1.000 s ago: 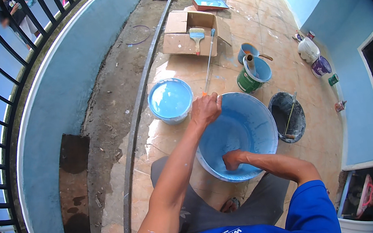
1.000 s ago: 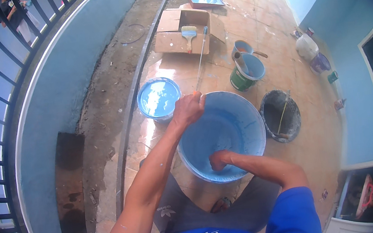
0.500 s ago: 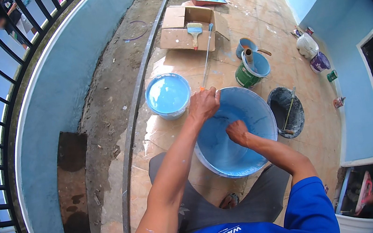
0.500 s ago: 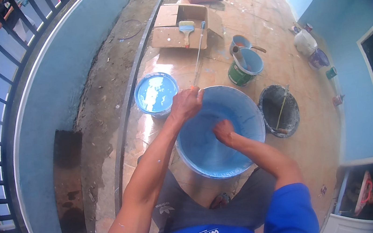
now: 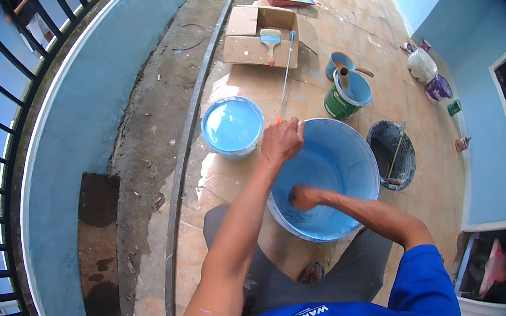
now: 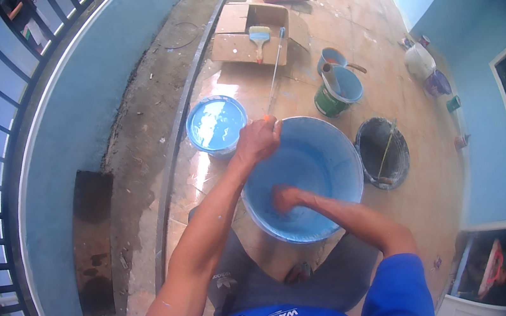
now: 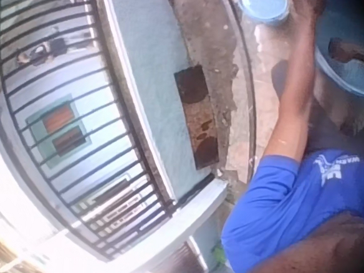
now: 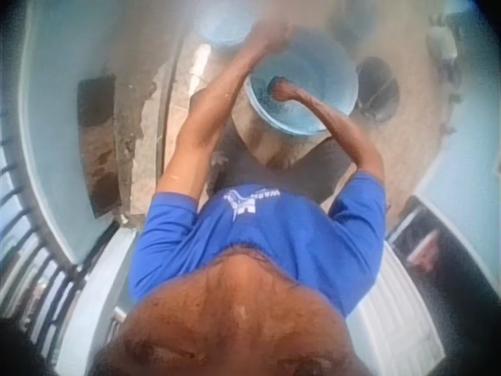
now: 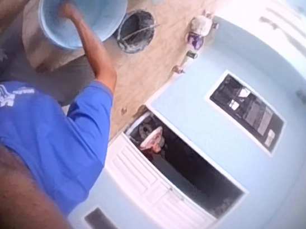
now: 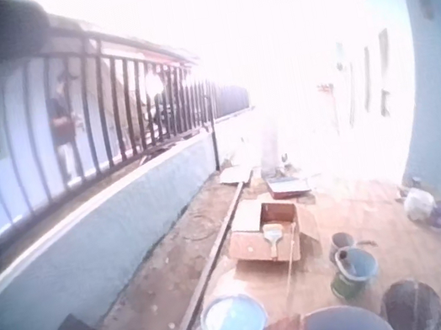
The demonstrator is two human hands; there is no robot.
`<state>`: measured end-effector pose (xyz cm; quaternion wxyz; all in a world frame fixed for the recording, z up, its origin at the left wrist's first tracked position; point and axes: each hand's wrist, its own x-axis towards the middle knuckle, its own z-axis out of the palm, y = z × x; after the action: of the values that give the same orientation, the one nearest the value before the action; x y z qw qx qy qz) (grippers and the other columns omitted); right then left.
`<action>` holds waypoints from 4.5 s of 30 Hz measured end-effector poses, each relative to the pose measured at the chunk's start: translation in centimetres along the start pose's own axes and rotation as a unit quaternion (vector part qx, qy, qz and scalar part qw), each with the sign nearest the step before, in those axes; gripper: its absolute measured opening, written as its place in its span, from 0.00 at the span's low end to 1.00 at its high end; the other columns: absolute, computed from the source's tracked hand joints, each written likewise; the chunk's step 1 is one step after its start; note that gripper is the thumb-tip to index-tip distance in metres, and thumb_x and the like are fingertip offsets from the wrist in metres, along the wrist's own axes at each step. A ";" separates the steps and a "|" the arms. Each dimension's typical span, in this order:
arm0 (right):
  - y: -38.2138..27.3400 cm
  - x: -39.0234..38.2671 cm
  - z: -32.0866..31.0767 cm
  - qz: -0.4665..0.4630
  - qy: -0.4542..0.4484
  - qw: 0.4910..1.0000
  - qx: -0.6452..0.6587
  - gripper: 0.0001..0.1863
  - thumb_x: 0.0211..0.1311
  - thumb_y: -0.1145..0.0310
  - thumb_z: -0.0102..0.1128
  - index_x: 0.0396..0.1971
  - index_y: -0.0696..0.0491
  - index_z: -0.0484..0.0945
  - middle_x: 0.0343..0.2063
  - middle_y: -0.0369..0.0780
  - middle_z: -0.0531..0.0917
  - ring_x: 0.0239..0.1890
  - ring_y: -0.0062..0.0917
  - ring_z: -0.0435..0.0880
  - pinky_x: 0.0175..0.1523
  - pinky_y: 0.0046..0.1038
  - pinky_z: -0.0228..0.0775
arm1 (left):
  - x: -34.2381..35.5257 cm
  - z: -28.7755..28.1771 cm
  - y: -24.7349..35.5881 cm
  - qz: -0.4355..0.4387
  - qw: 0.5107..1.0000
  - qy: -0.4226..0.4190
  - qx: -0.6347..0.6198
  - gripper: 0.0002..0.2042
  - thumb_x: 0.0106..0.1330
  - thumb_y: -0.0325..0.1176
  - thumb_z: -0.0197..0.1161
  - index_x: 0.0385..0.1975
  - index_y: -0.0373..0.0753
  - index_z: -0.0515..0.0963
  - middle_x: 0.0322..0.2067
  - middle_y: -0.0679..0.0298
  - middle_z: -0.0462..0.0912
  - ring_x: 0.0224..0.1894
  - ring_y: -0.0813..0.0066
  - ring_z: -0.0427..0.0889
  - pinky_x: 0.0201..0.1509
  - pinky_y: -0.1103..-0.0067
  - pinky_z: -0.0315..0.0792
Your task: The person mixes light blue paint in a large bucket using a long-handled stirrer. They hold the bucket with one hand and stir with the other, occasionally scraping the sides to incorporate the paint. The person briefly reaches for a hose in a nearby bucket before resuming stirring.
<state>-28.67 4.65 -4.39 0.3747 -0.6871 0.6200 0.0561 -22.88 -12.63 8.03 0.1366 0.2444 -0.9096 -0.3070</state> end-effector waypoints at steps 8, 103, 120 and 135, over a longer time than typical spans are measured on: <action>3.6 -1.2 -2.5 0.186 0.058 0.957 -0.214 0.11 0.56 0.68 0.60 0.34 0.50 0.90 0.36 0.48 0.90 0.37 0.40 0.91 0.41 0.40 0.82 | -0.3 -0.7 -0.2 -0.024 1.000 -0.016 0.007 0.18 0.75 0.45 0.52 0.37 0.36 0.82 0.35 0.42 0.86 0.42 0.40 0.85 0.48 0.53 0.77; 1.6 -4.0 0.7 0.142 -0.079 0.972 -0.168 0.08 0.54 0.71 0.58 0.29 0.56 0.86 0.32 0.48 0.89 0.38 0.43 0.90 0.44 0.42 0.82 | -0.2 -0.4 -1.0 -0.019 1.000 -0.007 -0.005 0.19 0.74 0.46 0.52 0.38 0.36 0.83 0.34 0.42 0.86 0.42 0.39 0.85 0.49 0.53 0.76; -3.8 -2.0 -2.4 0.141 0.064 0.988 -0.021 0.13 0.56 0.73 0.56 0.39 0.57 0.85 0.34 0.50 0.88 0.44 0.45 0.88 0.47 0.48 0.79 | -0.2 -0.4 -0.7 -0.021 1.000 -0.014 -0.013 0.19 0.74 0.46 0.52 0.39 0.36 0.83 0.36 0.43 0.86 0.43 0.41 0.85 0.50 0.54 0.77; -1.0 -4.1 3.5 0.164 -0.125 0.966 -0.155 0.13 0.56 0.65 0.62 0.36 0.53 0.90 0.37 0.47 0.90 0.42 0.41 0.90 0.47 0.42 0.82 | -0.2 -0.4 -0.9 -0.054 0.998 -0.005 -0.025 0.21 0.71 0.49 0.56 0.39 0.35 0.85 0.35 0.41 0.87 0.42 0.40 0.86 0.49 0.55 0.79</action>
<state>-27.34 10.01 -4.25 0.3236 -0.6134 0.6560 0.2977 -22.24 -13.31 7.80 0.1216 0.2878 -0.8878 -0.3379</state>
